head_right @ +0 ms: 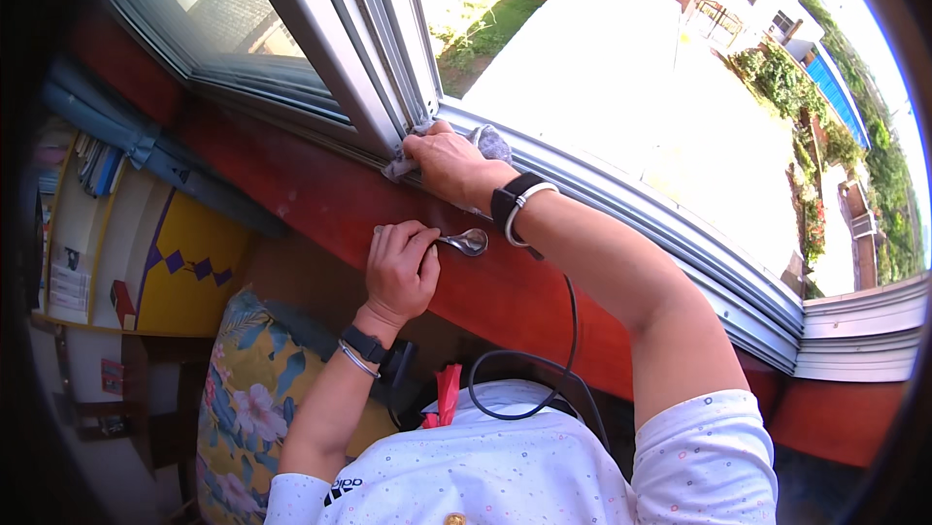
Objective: The person wipes the window frame and tracks with a cloth, using a spoon to reach into the grooves. They slide the window open and closed while cleaning different sections.
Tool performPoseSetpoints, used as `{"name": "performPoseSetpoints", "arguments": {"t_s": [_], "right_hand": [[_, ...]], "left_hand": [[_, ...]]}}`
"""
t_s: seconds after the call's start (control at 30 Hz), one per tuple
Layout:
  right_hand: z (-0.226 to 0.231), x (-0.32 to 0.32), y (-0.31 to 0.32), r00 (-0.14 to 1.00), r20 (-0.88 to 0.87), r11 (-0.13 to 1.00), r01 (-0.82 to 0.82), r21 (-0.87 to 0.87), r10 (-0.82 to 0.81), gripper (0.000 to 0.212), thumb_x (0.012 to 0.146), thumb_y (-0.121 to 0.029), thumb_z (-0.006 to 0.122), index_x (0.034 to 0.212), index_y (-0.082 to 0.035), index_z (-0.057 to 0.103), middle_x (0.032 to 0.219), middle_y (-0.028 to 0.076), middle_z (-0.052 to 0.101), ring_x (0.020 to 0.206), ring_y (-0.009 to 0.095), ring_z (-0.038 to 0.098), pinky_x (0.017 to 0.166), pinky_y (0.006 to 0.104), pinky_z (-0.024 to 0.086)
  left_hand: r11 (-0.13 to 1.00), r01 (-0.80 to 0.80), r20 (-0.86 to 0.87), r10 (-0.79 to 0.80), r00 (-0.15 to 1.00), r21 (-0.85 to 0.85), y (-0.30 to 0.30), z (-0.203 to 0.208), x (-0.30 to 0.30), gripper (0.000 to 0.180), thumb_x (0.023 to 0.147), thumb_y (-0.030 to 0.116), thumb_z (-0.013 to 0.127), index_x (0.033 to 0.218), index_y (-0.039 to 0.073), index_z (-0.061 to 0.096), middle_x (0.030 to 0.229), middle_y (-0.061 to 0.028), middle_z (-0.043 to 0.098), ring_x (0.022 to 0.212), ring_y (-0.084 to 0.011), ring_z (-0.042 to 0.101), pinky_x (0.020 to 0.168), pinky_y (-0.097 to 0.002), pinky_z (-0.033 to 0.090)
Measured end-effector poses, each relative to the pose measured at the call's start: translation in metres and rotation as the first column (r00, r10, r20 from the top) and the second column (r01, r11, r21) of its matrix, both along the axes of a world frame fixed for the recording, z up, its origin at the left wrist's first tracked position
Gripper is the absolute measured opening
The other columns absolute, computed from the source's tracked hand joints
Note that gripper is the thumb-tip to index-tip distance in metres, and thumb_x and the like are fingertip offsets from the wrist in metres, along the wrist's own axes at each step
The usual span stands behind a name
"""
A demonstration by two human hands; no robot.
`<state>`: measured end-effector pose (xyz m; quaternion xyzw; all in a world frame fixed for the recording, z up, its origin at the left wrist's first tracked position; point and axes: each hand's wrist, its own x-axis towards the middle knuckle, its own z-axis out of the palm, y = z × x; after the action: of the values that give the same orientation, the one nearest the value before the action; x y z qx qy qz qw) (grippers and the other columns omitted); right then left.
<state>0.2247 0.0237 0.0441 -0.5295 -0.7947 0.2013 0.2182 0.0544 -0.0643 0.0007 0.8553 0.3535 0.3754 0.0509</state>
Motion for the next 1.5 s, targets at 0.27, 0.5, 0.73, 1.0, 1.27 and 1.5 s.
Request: {"name": "performPoseSetpoints", "arguments": {"t_s": [0.27,0.5,0.73,1.0,1.27,1.5], "right_hand": [[0.001,0.006,-0.015,0.988,0.140,0.996,-0.075,0.052,0.067,0.033,0.078,0.003,0.056,0.109,-0.009,0.057,0.109,0.020,0.060,0.112,0.039,0.053,0.093,0.0411,0.046],[0.006,0.090,-0.099,0.999,0.037,0.998,-0.035,-0.049,0.037,0.033,0.078,0.008,0.056,0.108,-0.006,0.059,0.115,0.016,0.055,0.116,0.035,0.049,0.095,0.0389,0.046],[0.014,0.161,-0.220,0.969,0.084,0.961,0.241,-0.139,-0.231,0.036,0.076,0.011,0.052,0.108,-0.005,0.060,0.109,0.015,0.054,0.111,0.032,0.051,0.093,0.0361,0.047],[0.025,0.243,-0.336,0.768,0.300,0.776,0.619,-0.119,-0.566,0.027,0.077,0.006,0.052,0.098,-0.004,0.063,0.097,0.017,0.060,0.094,0.035,0.056,0.083,0.0385,0.047],[0.037,0.280,-0.411,0.288,-0.347,0.395,0.870,-0.294,-0.892,0.015,0.081,0.005,0.054,0.092,-0.002,0.061,0.082,-0.001,0.059,0.077,0.007,0.052,0.071,0.0217,0.045],[-0.008,0.239,-0.399,0.458,-0.145,0.458,0.888,0.031,-0.877,0.034,0.079,0.008,0.047,0.107,-0.003,0.064,0.099,0.013,0.066,0.099,0.026,0.061,0.089,0.0333,0.047]], "left_hand": [[1.000,0.008,0.016,-0.008,1.000,-0.009,0.003,0.001,-0.004,0.018,0.078,0.006,0.062,0.095,0.003,0.066,0.095,-0.0102,0.059,0.086,-0.0298,0.056,0.078,-0.0420,0.045],[1.000,-0.003,0.001,0.003,1.000,0.030,0.004,0.001,-0.004,0.018,0.078,0.007,0.064,0.097,0.005,0.066,0.096,-0.0076,0.058,0.087,-0.0276,0.056,0.078,-0.0406,0.044],[0.999,0.009,-0.017,-0.008,1.000,0.052,0.003,-0.005,-0.001,0.020,0.078,0.005,0.064,0.098,0.006,0.065,0.097,-0.0081,0.058,0.088,-0.0285,0.056,0.079,-0.0412,0.045],[0.999,-0.007,-0.089,0.011,0.996,0.039,0.002,-0.007,-0.003,0.022,0.082,0.005,0.062,0.104,0.005,0.064,0.104,-0.0102,0.059,0.097,-0.0288,0.057,0.085,-0.0405,0.046],[0.999,-0.010,-0.097,0.013,0.995,0.035,0.002,-0.009,-0.003,0.022,0.082,0.004,0.062,0.104,0.004,0.064,0.103,-0.0107,0.059,0.096,-0.0295,0.057,0.085,-0.0415,0.046],[0.999,0.028,-0.106,-0.024,0.994,0.034,0.004,-0.011,-0.002,0.023,0.081,0.002,0.061,0.104,0.003,0.064,0.104,-0.0119,0.059,0.098,-0.0306,0.057,0.086,-0.0423,0.046]]}}
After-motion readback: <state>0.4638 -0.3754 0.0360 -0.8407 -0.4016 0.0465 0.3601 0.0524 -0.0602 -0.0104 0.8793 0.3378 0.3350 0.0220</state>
